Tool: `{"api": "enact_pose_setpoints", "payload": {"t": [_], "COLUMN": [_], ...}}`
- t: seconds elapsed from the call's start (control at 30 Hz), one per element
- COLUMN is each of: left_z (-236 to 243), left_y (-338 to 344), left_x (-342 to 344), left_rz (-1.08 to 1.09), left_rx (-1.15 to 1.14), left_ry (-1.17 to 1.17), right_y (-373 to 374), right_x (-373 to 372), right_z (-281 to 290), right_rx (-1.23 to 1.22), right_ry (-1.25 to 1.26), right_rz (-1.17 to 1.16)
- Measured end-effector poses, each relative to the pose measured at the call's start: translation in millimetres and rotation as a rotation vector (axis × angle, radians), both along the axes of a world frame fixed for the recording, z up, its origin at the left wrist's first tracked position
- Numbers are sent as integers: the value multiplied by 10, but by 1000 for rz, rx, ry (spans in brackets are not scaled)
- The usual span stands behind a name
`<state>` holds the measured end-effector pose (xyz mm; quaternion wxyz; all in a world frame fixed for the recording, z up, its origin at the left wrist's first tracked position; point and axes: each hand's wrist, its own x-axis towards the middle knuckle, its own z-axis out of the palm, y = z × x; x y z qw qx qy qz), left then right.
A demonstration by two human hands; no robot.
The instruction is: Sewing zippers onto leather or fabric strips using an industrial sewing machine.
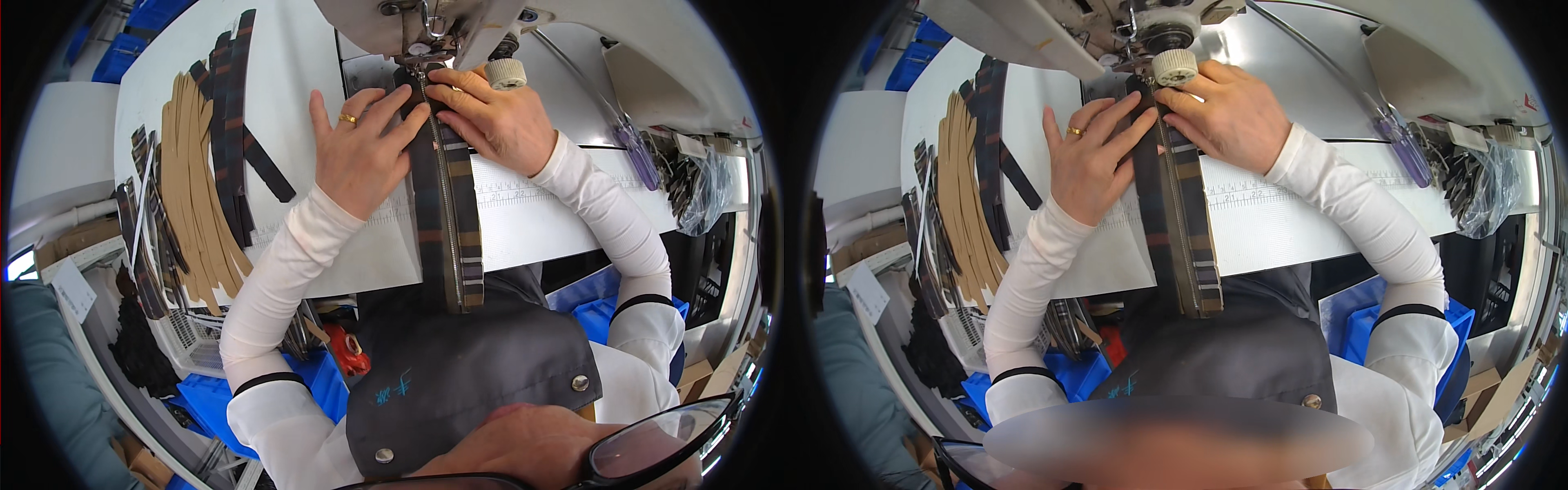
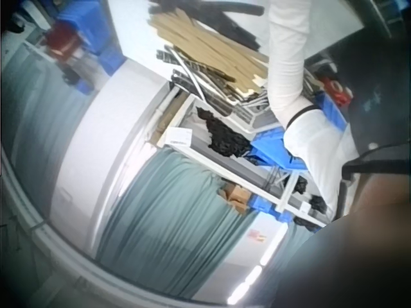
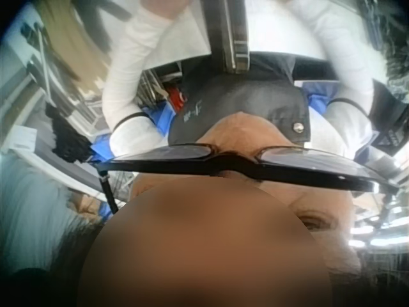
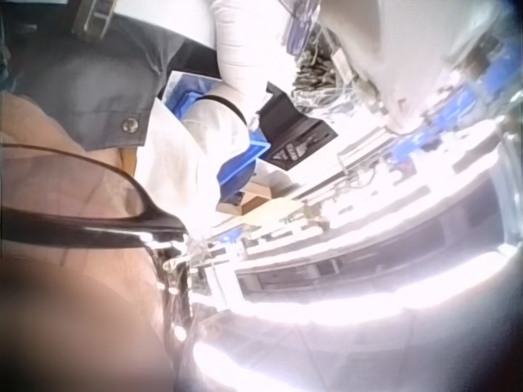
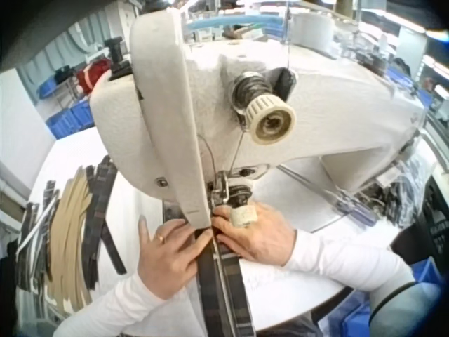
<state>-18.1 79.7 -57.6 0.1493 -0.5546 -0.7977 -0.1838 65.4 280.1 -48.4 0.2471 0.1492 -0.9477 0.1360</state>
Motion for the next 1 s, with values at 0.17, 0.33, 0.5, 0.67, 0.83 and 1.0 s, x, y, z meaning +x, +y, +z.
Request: {"api": "enact_pose_setpoints", "payload": {"t": [0.17, 0.33, 0.5, 0.67, 0.83, 1.0], "left_z": [8, 13, 15, -6, -2, -25], "left_y": [0, -1, 13, 40, 68, 69], "left_x": [-2, -3, -44, -79, -113, -137], "left_rz": [2, 0, 10, 17, 52, 55], "left_rx": [0, 4, -8, -5, -64, -78], "left_ry": [-5, -25, -19, -12, -57, -39], "right_y": [-15, -33, -12, 20, 46, 57], "right_x": [-12, -35, -69, -98, -110, -125], "right_z": [11, 18, -3, -23, -7, -7], "right_rx": [26, 49, 56, 60, 96, 72], "right_ry": [18, 34, 52, 75, 68, 78], "right_rz": [-9, -26, -22, -21, -35, -25]}}
